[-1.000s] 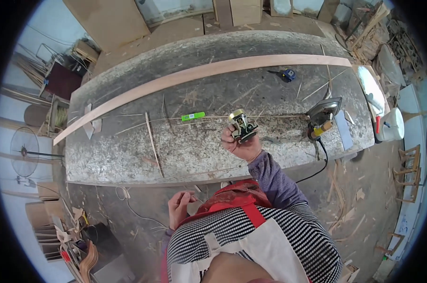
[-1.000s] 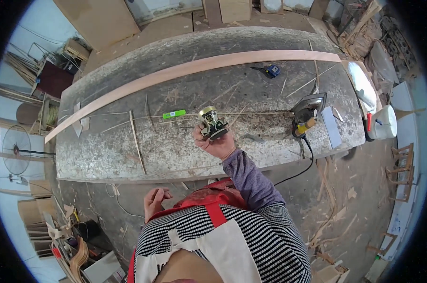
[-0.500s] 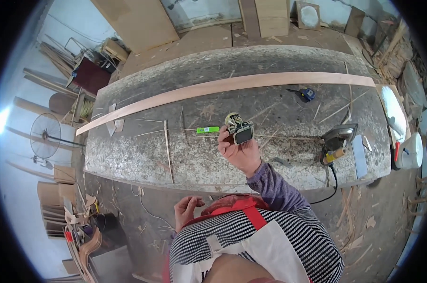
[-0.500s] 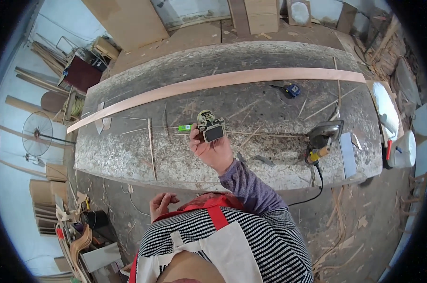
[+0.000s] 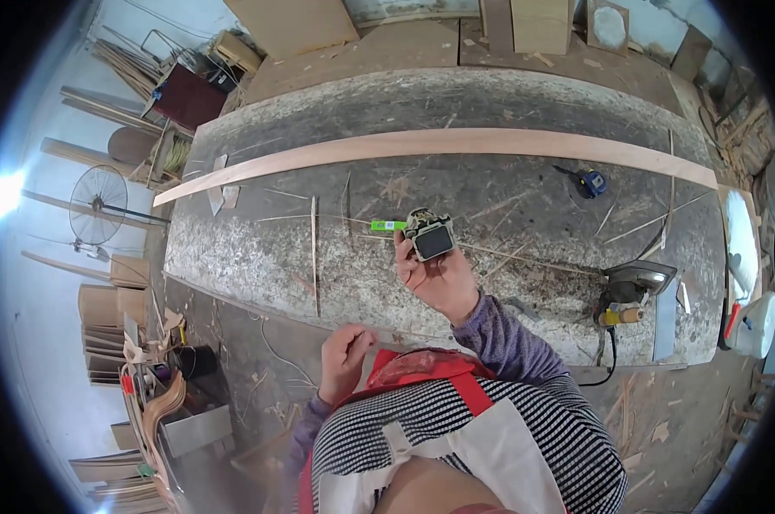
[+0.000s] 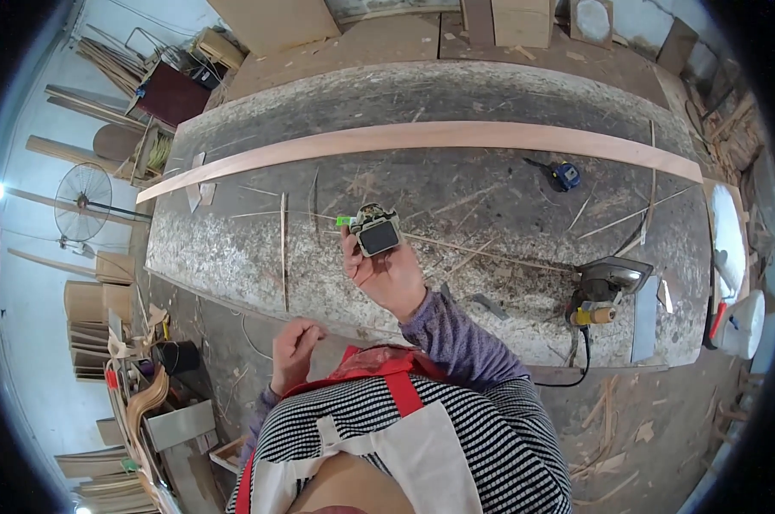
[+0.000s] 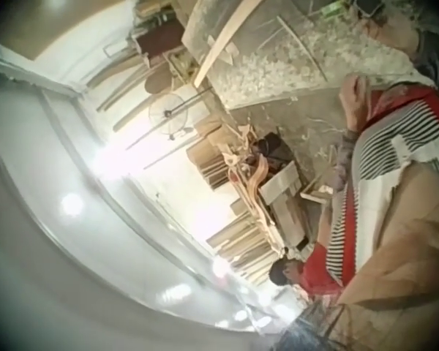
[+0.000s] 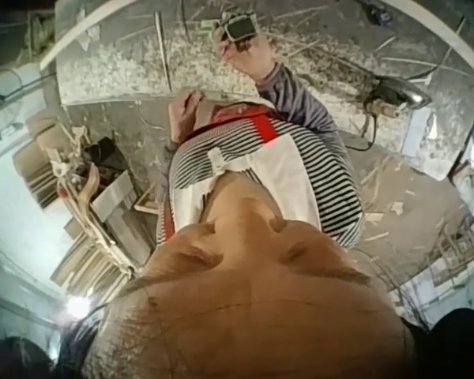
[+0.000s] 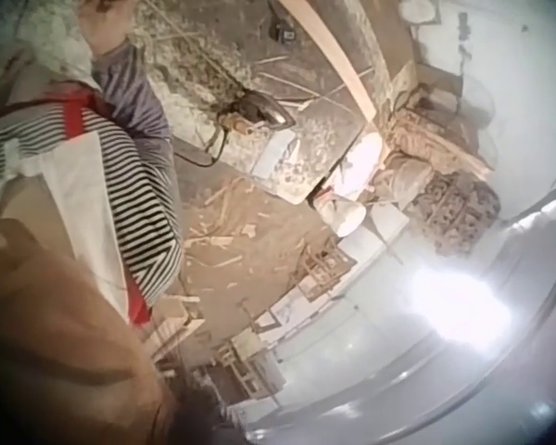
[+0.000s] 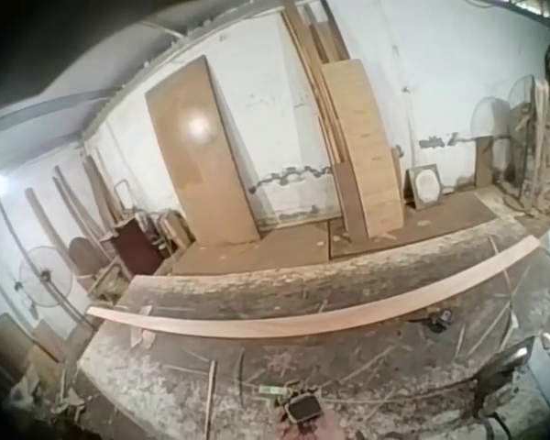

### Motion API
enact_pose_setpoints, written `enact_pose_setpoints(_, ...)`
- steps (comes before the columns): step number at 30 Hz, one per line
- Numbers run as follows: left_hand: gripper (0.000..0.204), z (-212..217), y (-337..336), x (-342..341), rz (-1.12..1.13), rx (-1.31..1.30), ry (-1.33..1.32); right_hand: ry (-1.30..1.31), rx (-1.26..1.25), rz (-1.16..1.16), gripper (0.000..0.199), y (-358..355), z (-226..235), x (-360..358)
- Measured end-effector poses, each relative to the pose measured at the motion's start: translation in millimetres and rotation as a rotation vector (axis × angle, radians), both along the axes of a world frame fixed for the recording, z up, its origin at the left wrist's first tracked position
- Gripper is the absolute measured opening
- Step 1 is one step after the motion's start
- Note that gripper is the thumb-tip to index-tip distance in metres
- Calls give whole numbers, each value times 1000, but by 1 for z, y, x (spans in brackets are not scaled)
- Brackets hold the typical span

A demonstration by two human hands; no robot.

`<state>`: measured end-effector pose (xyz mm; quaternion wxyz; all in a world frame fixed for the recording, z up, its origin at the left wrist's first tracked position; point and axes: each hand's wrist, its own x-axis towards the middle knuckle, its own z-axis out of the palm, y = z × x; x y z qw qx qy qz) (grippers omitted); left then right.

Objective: The recorder packages wooden strips in plastic and subsequently inspects and tests a small electronic circuit board component with an LED light.

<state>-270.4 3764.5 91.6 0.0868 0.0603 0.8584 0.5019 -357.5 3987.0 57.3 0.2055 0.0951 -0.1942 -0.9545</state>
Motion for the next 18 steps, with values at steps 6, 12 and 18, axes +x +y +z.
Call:
enact_pose_setpoints(6, 13, 30, 50, -39, -88, -41, 156, 17, 200, -29, 37, 5, -11, -1)
enact_pose_setpoints(12, 25, 30, 80, -59, 45, 398, -136, 111, 929, -256, 35, 3, -4, 15)
enact_pose_setpoints(18, 29, 32, 89, -64, 75, 465, -164, 231, 1146, -392, 30, -3, -13, 25)
